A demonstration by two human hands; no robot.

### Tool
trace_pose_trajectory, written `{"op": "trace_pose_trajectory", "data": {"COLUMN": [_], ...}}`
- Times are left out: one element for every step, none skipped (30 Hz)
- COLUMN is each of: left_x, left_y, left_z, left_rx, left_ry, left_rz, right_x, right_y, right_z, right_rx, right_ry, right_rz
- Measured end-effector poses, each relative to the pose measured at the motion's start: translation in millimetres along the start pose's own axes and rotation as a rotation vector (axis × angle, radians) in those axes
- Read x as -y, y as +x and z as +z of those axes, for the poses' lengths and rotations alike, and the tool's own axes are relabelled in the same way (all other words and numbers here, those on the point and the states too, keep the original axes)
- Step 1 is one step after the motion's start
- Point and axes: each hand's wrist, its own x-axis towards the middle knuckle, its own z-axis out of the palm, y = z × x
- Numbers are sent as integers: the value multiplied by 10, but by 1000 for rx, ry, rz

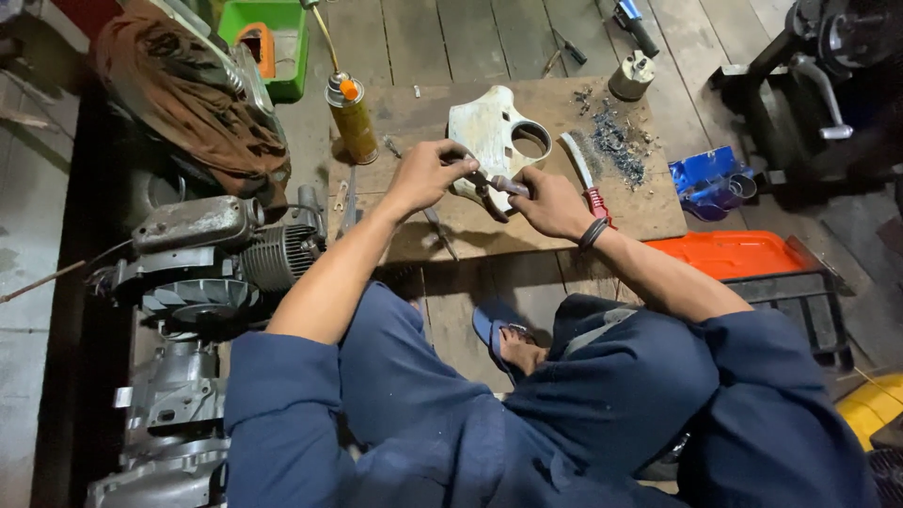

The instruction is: The person sits on the floor and cleans a white metal part using a wire brush and a chisel. They scrape the surface to remove debris and then wipe the part with their hand.

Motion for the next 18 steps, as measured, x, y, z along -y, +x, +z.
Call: {"op": "trace_pose_trajectory", "data": {"left_x": [17, 35, 53, 108, 162, 215, 239, 263, 289, 254, 217, 181, 193, 206, 219, 201, 182, 162], "left_y": [18, 36, 57, 83, 110, 139, 154, 169, 181, 154, 130, 105, 112, 119, 127, 100, 74, 49], "left_z": [17, 32, 44, 75, 109, 144, 149, 156, 167, 140, 115, 89, 99, 109, 117, 107, 99, 92], "left_rx": [-2, -5, -8, -10, -15, -21, -22, -33, -43, -43, -54, -65, -66, -70, -75, -76, -95, -113], "left_ry": [2, 32, 62, 64, 55, 45, 47, 85, 122, 123, 118, 112, 112, 103, 95, 95, 55, 14], "left_rz": [0, 3, 7, 7, 13, 18, 19, -5, -30, -29, -51, -73, -74, -68, -62, -63, -42, -22], "right_x": [-6, -11, -14, 36, 84, 131, 152, 172, 189, 175, 160, 145, 138, 131, 126, 115, 102, 89], "right_y": [-3, -6, -4, -25, -47, -69, -81, -92, -110, -108, -105, -101, -117, -133, -147, -140, -136, -132], "right_z": [-15, -29, -45, -62, -81, -100, -107, -113, -115, -105, -100, -94, -92, -89, -88, -80, -73, -67], "right_rx": [-1, 10, 19, 18, 35, 52, 51, 54, 58, 57, 53, 49, 50, 45, 41, 41, 31, 21], "right_ry": [1, -36, -73, -72, -61, -49, -48, -49, -49, -48, -63, -79, -79, -92, -106, -106, -118, -130], "right_rz": [-2, 0, 2, 0, -14, -27, -29, -35, -39, -40, -66, -91, -92, -108, -123, -124, -137, -149]}}
